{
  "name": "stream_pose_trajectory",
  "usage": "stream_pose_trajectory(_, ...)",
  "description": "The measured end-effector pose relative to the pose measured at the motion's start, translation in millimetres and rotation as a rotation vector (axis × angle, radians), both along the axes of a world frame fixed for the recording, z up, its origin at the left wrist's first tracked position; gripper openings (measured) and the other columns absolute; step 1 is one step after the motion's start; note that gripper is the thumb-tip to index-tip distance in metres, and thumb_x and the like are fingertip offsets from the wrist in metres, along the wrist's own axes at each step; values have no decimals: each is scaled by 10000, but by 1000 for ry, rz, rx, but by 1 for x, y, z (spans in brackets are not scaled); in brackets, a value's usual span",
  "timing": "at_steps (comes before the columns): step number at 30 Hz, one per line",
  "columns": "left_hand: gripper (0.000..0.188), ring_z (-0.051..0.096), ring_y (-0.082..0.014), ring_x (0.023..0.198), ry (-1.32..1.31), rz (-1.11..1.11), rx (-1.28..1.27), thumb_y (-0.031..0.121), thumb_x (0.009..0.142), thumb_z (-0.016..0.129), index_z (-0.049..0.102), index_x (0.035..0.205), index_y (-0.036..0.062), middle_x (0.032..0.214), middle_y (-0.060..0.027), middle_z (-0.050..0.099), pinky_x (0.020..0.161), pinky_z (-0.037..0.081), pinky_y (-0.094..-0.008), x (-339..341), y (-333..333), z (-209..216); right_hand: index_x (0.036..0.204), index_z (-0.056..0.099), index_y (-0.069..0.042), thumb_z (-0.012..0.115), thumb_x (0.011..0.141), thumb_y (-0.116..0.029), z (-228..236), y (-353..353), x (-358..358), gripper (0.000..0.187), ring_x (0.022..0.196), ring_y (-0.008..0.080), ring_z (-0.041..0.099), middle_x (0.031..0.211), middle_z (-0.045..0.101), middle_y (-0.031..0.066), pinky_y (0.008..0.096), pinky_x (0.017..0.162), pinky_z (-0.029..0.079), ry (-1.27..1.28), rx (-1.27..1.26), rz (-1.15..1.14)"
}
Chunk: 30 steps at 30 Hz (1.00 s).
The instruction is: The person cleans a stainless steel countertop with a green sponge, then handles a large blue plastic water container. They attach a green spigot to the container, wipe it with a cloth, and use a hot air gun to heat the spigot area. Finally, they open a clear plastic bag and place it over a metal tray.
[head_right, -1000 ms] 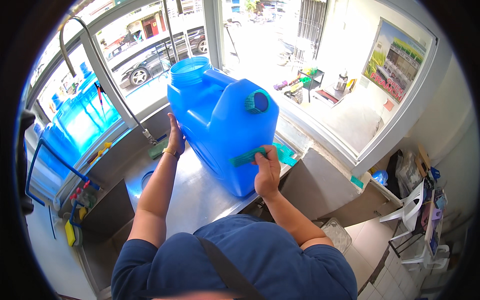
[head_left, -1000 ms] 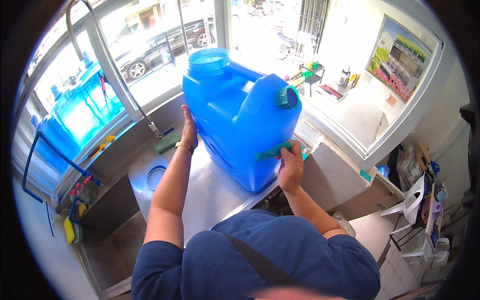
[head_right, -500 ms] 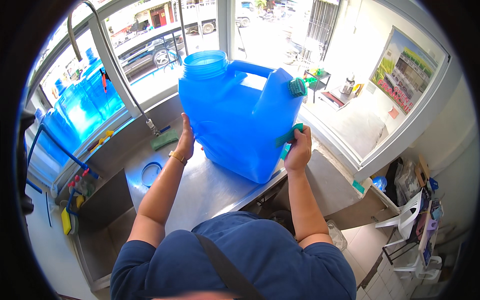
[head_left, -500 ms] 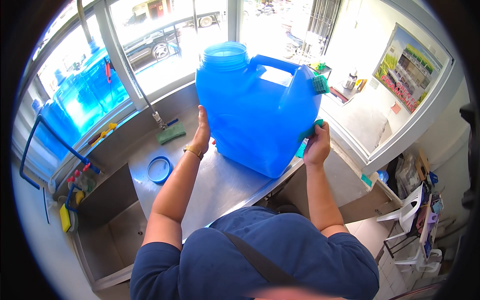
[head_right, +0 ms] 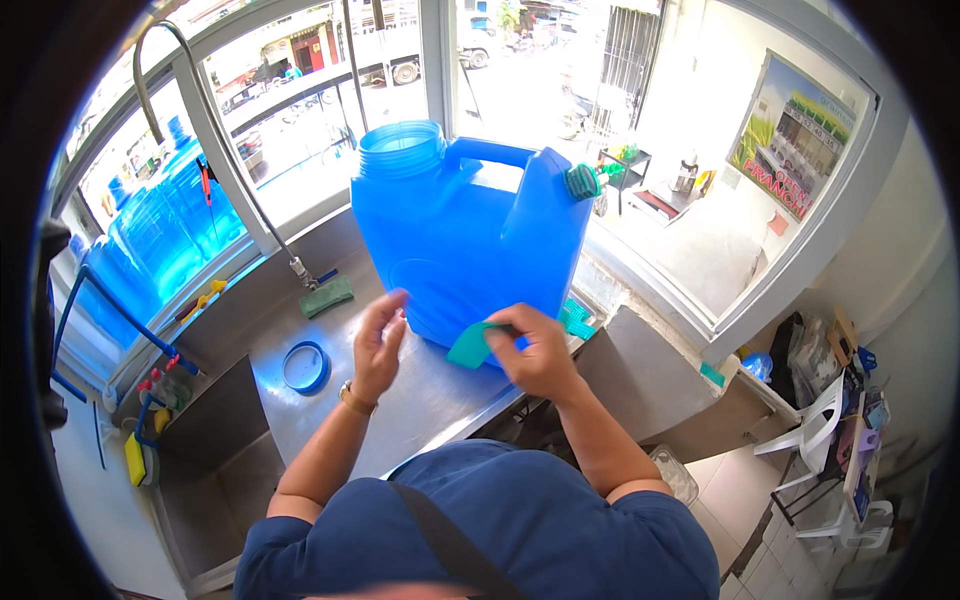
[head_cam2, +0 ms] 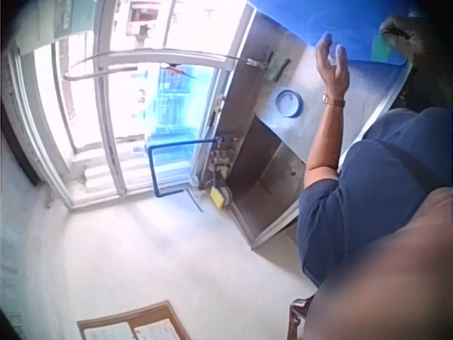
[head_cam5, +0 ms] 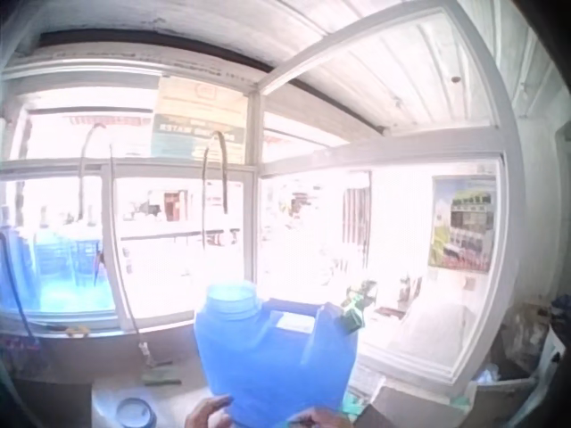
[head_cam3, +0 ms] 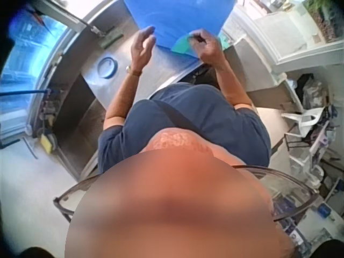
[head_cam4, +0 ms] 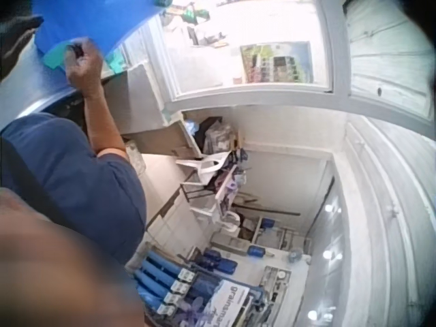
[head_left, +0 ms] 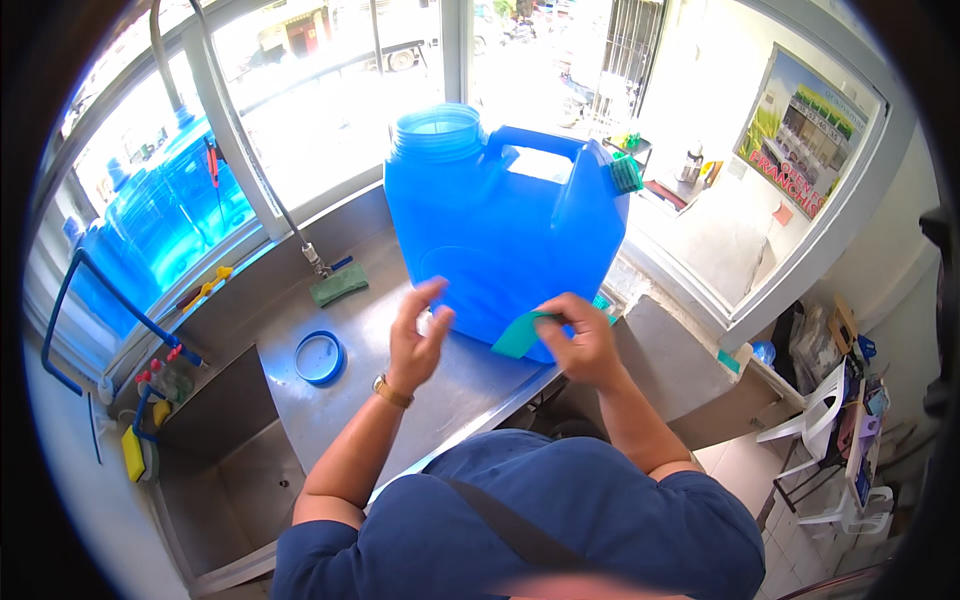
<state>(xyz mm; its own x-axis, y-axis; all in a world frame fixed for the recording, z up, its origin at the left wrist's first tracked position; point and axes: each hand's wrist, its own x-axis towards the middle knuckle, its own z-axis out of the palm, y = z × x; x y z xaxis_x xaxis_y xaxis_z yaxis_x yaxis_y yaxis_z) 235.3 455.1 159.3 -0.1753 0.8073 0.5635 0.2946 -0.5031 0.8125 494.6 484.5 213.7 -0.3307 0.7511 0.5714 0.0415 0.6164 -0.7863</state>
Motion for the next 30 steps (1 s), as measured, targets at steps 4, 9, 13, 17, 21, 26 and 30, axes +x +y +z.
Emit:
stream_pose_trajectory(4,330,670,-151,981,168,-184,-119,92,868,766,677,1171,-3,1062,-85,712,904,523,-306,19,-31,6,957,731,-78,722,864,-57,-10,-3,-31,96,684,131,604,824,650,60,269,620,480,-133,-12,139)
stream_pose_trajectory(9,154,596,-63,806,-49,-141,-414,70,920,718,690,1052,-5,900,5,671,716,496,-238,17,-45,-12,1180,644,-51,728,893,-74,-28,-5,-49,300,794,106,645,868,672,42,263,693,524,-27,-273,274)
stream_pose_trajectory(13,184,497,-14,663,-333,-23,-345,153,969,672,694,876,-5,762,55,617,576,388,-201,16,-44,-29,1296,539,-15,747,904,-116,-45,-4,-64,456,867,105,659,907,686,47,262,758,547,4,-519,287)
stream_pose_trajectory(17,172,551,-20,676,-378,35,-363,155,970,674,648,1009,-11,788,10,668,579,415,-196,14,-45,-35,1240,574,-9,728,933,-194,-57,-1,-73,390,774,126,681,900,699,71,263,707,554,72,-705,275)
stream_pose_trajectory(21,194,596,-44,707,-491,26,-404,173,975,676,584,1053,22,846,-30,697,628,458,-197,12,-47,-34,1218,610,6,667,975,-185,-59,3,-74,314,768,129,690,918,706,75,263,688,559,88,-692,346)
stream_pose_trajectory(26,174,597,-47,822,-751,-170,-437,195,972,686,585,1015,59,908,-12,685,746,478,-210,8,-50,-31,1241,613,2,659,977,-151,-60,12,-73,309,778,126,677,915,695,60,258,685,554,134,-901,387)
stream_pose_trajectory(30,158,581,-49,849,-763,-244,-532,186,958,701,626,1016,60,929,4,669,780,473,-228,0,-51,-33,1116,658,-23,661,948,-104,-63,14,-77,186,750,134,693,850,708,60,265,651,549,-17,-640,269)
